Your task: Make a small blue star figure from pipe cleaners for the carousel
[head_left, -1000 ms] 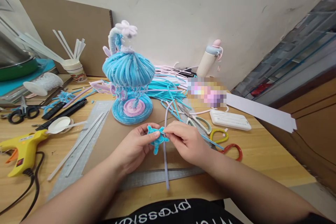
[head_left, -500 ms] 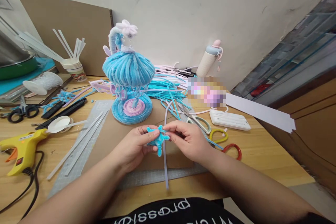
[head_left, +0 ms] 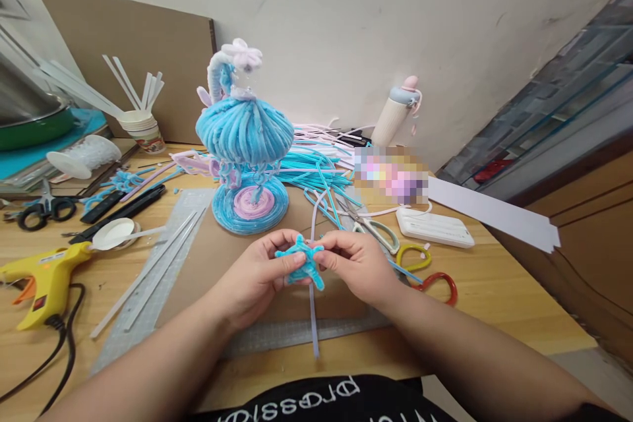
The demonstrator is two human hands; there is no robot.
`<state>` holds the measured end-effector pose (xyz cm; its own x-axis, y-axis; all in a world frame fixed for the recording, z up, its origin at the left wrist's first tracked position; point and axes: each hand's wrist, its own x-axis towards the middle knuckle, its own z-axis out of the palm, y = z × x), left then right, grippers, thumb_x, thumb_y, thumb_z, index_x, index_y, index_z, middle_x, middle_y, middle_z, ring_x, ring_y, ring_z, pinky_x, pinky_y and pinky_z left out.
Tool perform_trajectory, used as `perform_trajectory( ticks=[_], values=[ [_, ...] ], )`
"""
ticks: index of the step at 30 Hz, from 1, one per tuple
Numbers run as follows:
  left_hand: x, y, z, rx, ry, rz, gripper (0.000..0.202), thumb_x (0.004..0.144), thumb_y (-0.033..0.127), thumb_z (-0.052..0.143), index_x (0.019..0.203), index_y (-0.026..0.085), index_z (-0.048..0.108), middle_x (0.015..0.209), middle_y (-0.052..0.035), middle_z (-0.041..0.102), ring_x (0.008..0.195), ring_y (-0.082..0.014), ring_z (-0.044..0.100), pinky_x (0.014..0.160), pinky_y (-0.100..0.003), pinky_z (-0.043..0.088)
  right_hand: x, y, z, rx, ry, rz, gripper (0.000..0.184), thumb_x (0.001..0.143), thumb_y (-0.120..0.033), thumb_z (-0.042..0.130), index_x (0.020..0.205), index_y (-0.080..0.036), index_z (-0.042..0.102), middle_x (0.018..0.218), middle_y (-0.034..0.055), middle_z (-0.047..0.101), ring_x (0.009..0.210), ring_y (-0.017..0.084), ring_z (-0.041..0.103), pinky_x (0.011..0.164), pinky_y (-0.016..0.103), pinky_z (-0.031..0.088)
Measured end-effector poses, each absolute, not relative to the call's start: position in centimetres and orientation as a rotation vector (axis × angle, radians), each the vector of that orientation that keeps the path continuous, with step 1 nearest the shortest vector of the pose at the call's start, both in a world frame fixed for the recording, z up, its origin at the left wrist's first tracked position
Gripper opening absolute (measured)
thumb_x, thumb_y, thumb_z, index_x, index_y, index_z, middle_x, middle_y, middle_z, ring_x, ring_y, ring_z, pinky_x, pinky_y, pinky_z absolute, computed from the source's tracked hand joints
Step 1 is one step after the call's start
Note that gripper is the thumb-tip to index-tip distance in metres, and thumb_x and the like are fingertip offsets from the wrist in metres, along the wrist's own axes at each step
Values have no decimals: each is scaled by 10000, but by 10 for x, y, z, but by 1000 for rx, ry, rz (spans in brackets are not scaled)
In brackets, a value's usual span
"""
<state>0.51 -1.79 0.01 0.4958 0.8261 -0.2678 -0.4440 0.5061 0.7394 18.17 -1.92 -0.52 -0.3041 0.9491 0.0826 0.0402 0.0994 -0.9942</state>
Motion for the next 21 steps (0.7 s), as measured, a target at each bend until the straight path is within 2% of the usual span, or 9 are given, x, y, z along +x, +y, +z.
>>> perform_trajectory(
  ticks=[5, 11, 16, 21],
  values=[
    [5, -17, -2, 695, 724, 852, 209, 696, 220, 781, 849, 152, 656, 751, -13, 671, 639, -114, 611, 613, -218, 464, 180, -17, -5, -972, -1378, 1510, 236, 764, -371, 700, 881, -177, 632, 688, -12, 607, 612, 99, 567, 580, 225, 474],
    [4, -16, -4, 796, 771, 698, 206, 737, 295, 746, 778, 103, 684, 700, -46, 653, 575, -86, 521, 506, -183, 373, 180, -16, -4, -976, -1384, 1543, 241, 767, -379, 694, 847, -168, 608, 731, -1, 602, 595, 78, 528, 514, 186, 419],
    [7, -18, -4, 705, 807, 761, 185, 694, 261, 777, 742, 99, 704, 685, -39, 630, 552, -78, 496, 482, -174, 391, 181, -15, -3, -999, -1362, 1585, 281, 780, -429, 675, 840, -166, 595, 637, -29, 535, 508, 63, 449, 436, 178, 332],
    [10, -20, -3, 668, 791, 810, 179, 688, 256, 781, 762, 102, 727, 660, -27, 629, 510, -62, 459, 473, -174, 397, 181, -15, -4, -989, -1356, 1570, 279, 780, -427, 676, 837, -167, 594, 638, -22, 545, 508, 68, 454, 441, 186, 338]
  ],
)
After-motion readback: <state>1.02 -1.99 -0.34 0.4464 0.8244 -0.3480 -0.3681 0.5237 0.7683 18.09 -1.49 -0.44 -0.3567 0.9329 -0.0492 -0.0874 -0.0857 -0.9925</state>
